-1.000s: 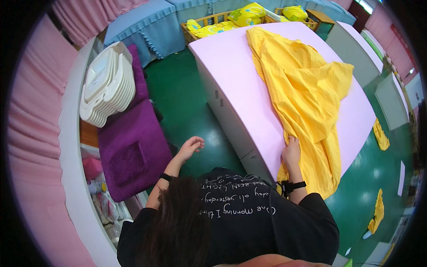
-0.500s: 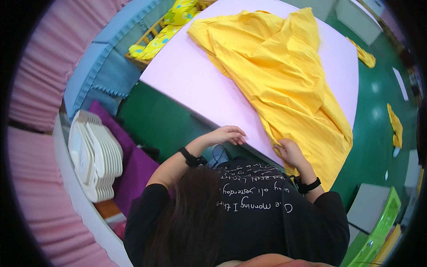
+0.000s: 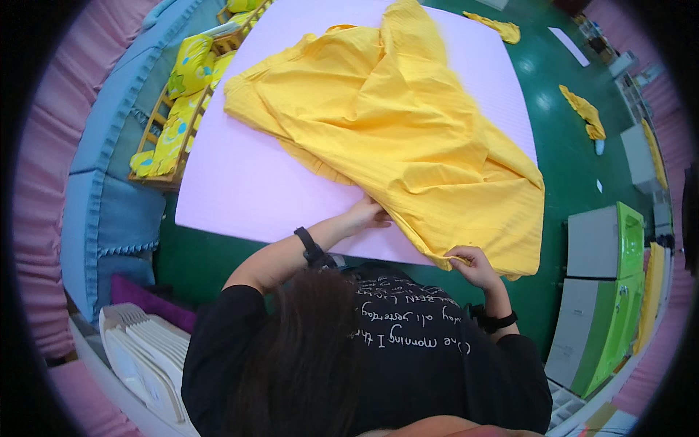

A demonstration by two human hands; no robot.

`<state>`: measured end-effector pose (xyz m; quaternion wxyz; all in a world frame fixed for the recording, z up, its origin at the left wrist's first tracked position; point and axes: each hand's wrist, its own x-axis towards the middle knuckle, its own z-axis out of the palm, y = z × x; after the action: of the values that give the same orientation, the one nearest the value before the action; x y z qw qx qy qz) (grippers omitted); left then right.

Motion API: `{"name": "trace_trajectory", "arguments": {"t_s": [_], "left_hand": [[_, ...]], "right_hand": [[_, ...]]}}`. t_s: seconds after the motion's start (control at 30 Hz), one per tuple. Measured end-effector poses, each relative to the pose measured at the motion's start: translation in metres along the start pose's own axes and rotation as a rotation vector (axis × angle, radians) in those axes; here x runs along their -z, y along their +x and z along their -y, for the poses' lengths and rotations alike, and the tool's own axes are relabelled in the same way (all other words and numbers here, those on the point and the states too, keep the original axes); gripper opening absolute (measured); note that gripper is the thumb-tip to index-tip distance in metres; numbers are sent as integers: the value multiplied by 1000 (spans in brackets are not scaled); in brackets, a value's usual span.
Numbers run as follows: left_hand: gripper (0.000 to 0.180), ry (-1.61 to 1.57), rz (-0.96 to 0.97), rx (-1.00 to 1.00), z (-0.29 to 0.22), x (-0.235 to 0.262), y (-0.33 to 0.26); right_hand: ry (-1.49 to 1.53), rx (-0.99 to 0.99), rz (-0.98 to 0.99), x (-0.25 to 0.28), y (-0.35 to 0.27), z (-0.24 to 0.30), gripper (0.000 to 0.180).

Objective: The person spreads a yellow bedsheet over two separate pink mattresses on tabletops, smoothing the fabric and tucking the edges under the mattress corners.

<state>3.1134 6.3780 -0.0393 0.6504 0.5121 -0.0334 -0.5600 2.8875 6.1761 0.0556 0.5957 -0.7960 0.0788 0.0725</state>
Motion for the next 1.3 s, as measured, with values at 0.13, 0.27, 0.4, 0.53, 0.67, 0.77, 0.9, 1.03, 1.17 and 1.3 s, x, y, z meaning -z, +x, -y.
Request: {"name": "trace_trajectory", "arguments": {"t_s": [0.13, 0.27, 0.4, 0.53, 0.67, 0.77, 0.9, 1.03, 1.17, 1.3], "left_hand": [[38, -259, -54, -148, -23, 70, 24], [43, -622, -93, -165, -62, 115, 8], [43, -767, 19, -269, -82, 143, -17], [39, -352, -225, -348, -78, 170, -28], [37, -92, -345, -446, -85, 184, -72], [39, -153, -419, -583, -80, 181, -108], [43, -891, -176, -652, -57, 183, -145], [45, -885, -81, -662, -61, 172, -186], [46, -907, -269, -748, -48, 192, -200], [43, -845, -304, -845, -38, 194, -216]], "right_hand": [[65, -249, -131, -22, -11, 17, 8], [95, -264, -307, -46, -25, -2, 7], [-27, -195, -363, -69, -29, -10, 7], [-52, -200, -390, -81, -28, -25, 6], [-85, -127, -380, -83, -18, -25, 6], [-144, -47, -329, -79, -13, -30, 6], [-150, -80, -227, -78, -7, -29, 6], [-89, -214, -113, -76, -14, -39, 7], [-16, -308, -51, -77, -21, -46, 8], [-20, -346, -51, -78, -28, -63, 8]]}}
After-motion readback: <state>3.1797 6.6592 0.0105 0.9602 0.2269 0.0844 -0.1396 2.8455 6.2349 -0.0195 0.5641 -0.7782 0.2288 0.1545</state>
